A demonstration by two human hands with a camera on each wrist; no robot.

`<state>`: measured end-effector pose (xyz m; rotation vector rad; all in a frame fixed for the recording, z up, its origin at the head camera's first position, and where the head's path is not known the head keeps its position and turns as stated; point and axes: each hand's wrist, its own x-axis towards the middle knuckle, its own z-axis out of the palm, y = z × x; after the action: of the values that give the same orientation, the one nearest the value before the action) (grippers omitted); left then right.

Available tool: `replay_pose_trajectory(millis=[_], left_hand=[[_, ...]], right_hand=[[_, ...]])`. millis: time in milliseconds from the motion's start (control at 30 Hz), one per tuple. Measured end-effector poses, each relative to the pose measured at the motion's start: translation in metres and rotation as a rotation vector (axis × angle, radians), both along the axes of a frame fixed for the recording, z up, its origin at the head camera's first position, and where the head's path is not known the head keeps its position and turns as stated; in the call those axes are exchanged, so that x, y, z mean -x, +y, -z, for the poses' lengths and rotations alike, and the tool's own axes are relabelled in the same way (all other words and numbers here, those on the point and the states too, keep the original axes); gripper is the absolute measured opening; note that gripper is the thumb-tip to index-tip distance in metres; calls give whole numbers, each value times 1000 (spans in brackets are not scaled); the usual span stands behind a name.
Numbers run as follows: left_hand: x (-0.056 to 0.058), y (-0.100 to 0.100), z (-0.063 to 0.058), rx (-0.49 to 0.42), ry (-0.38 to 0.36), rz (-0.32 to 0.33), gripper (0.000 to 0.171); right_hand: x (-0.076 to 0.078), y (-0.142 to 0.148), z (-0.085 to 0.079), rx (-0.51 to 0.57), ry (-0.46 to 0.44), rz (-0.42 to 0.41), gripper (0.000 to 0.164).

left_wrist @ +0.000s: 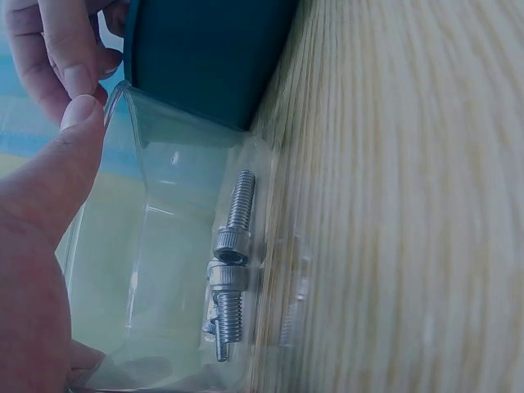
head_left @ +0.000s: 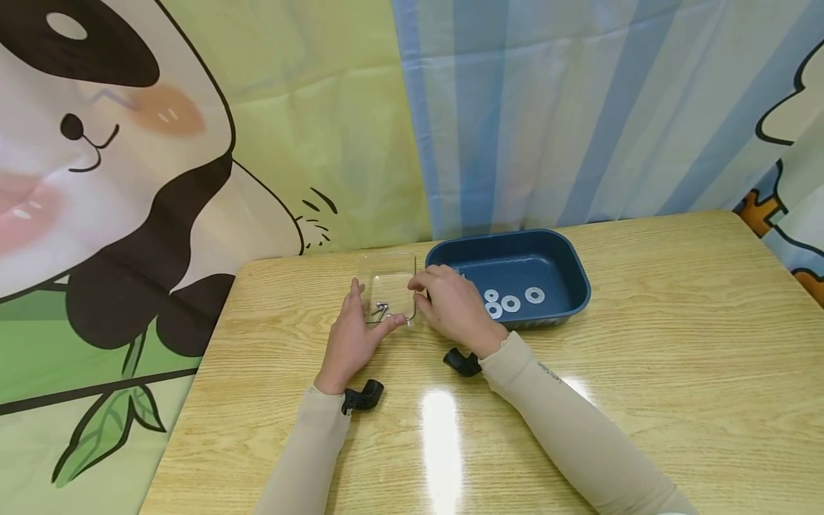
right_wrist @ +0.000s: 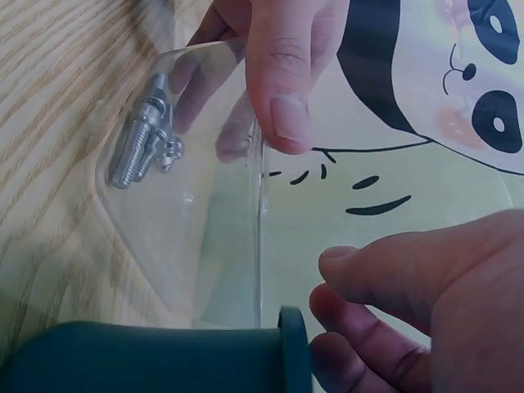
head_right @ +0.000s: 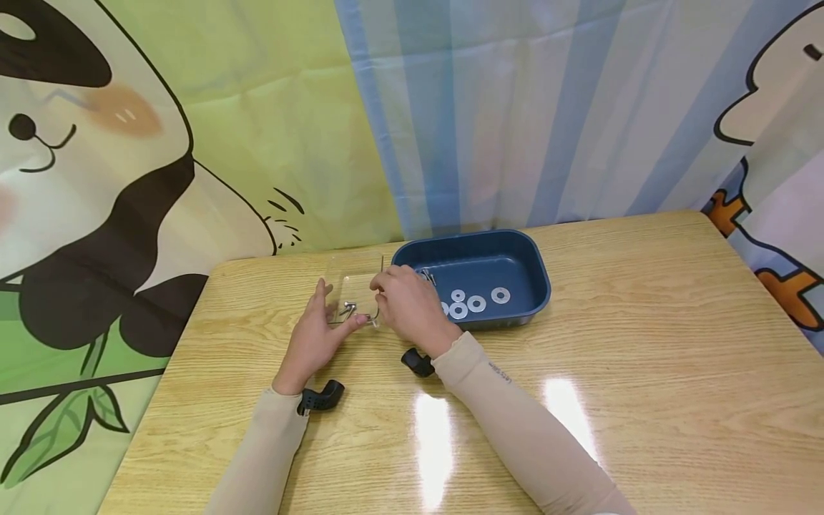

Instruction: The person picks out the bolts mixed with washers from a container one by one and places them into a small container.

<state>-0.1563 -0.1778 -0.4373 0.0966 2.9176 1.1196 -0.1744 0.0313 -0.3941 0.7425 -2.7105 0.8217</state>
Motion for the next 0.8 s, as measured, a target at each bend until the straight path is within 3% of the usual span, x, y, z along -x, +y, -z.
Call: replay_pose_trajectory(millis=[800], left_hand=[[0, 0, 1, -9, -13, -9, 122]], right_hand=[[2, 26, -1, 18, -20, 82, 15]])
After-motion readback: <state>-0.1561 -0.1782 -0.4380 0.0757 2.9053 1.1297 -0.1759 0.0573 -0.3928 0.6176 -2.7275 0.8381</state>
